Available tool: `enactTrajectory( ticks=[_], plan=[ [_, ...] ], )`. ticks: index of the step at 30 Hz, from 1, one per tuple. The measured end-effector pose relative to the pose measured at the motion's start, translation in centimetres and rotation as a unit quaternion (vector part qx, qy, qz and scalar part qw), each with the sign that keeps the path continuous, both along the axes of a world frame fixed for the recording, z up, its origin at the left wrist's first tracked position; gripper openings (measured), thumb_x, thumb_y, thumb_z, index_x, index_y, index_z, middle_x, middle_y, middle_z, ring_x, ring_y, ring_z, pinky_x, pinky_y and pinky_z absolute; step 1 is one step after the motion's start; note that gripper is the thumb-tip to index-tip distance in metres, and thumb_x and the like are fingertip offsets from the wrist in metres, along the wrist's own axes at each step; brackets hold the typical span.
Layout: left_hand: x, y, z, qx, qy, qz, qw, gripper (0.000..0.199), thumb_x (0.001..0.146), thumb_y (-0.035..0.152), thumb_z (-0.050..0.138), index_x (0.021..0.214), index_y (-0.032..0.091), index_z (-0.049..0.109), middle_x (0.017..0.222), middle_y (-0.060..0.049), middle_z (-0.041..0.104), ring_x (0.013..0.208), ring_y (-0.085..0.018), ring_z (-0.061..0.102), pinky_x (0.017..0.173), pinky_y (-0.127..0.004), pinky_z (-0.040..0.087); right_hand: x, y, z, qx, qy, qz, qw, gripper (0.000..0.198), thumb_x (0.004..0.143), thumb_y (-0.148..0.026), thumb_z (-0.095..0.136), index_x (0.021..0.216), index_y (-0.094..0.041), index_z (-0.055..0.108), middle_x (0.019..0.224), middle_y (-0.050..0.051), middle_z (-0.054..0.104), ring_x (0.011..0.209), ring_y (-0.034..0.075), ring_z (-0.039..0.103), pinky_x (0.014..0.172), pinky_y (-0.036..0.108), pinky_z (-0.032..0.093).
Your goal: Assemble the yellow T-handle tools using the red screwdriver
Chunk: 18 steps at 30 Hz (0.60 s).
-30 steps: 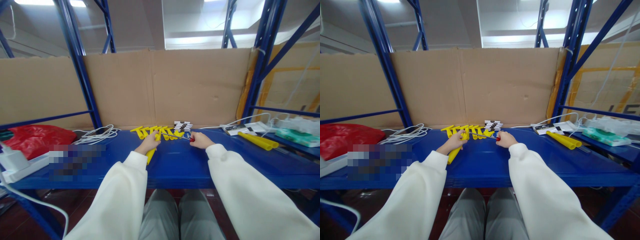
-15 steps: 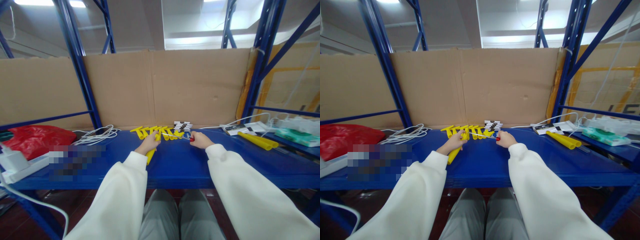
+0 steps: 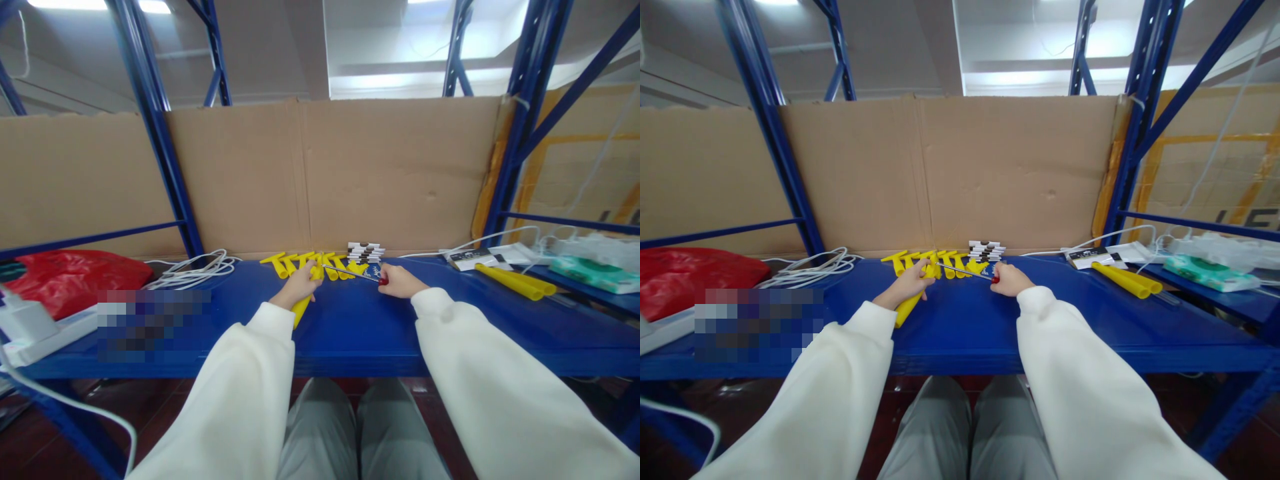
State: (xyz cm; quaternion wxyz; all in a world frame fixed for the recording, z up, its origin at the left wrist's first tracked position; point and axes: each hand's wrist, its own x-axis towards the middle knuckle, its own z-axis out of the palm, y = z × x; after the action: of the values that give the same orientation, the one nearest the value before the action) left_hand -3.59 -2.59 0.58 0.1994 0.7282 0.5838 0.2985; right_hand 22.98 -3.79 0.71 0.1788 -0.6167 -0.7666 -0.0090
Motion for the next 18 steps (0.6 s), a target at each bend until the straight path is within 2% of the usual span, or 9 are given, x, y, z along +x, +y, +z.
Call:
enactTrajectory(
  ticks=[8, 14, 18],
  plan=[
    [0.06, 0.15, -0.15, 0.002, -0.001, -0.005, 1.000, 0.060, 0.088, 0.019, 0.055, 0.145, 0.012, 0.038, 0.063, 0.003, 0.062, 0.048, -0.015, 0.063, 0.053, -0.022, 0.048, -0.04, -0.02, 0.17, -0.004, -0.027, -0.014, 1.000, 0.010, 0.071, -0.022, 0.067, 0.075, -0.021, 0.058, 0.074, 0.002, 0.067, 0.068, 0.017, 0.060, 0.056, 0.023, 0.034],
    [-0.07, 0.27, -0.25, -0.001, 0.006, -0.002, 1.000, 0.063, 0.087, 0.017, 0.056, 0.146, 0.012, 0.037, 0.060, 0.004, 0.060, 0.048, -0.016, 0.064, 0.058, -0.023, 0.051, -0.08, -0.06, 0.15, 0.003, -0.020, 0.003, 1.000, 0.007, 0.074, -0.019, 0.062, 0.080, -0.019, 0.065, 0.080, 0.006, 0.071, 0.076, 0.019, 0.065, 0.063, 0.024, 0.041],
    [-0.03, 0.17, -0.17, -0.005, 0.009, 0.000, 1.000, 0.062, 0.087, 0.018, 0.056, 0.147, 0.012, 0.037, 0.059, 0.004, 0.060, 0.048, -0.016, 0.064, 0.055, -0.022, 0.050, -0.18, -0.14, 0.23, -0.003, -0.013, 0.007, 1.000, 0.010, 0.076, -0.021, 0.060, 0.080, -0.018, 0.068, 0.081, 0.007, 0.072, 0.076, 0.020, 0.065, 0.065, 0.024, 0.043]
  ],
)
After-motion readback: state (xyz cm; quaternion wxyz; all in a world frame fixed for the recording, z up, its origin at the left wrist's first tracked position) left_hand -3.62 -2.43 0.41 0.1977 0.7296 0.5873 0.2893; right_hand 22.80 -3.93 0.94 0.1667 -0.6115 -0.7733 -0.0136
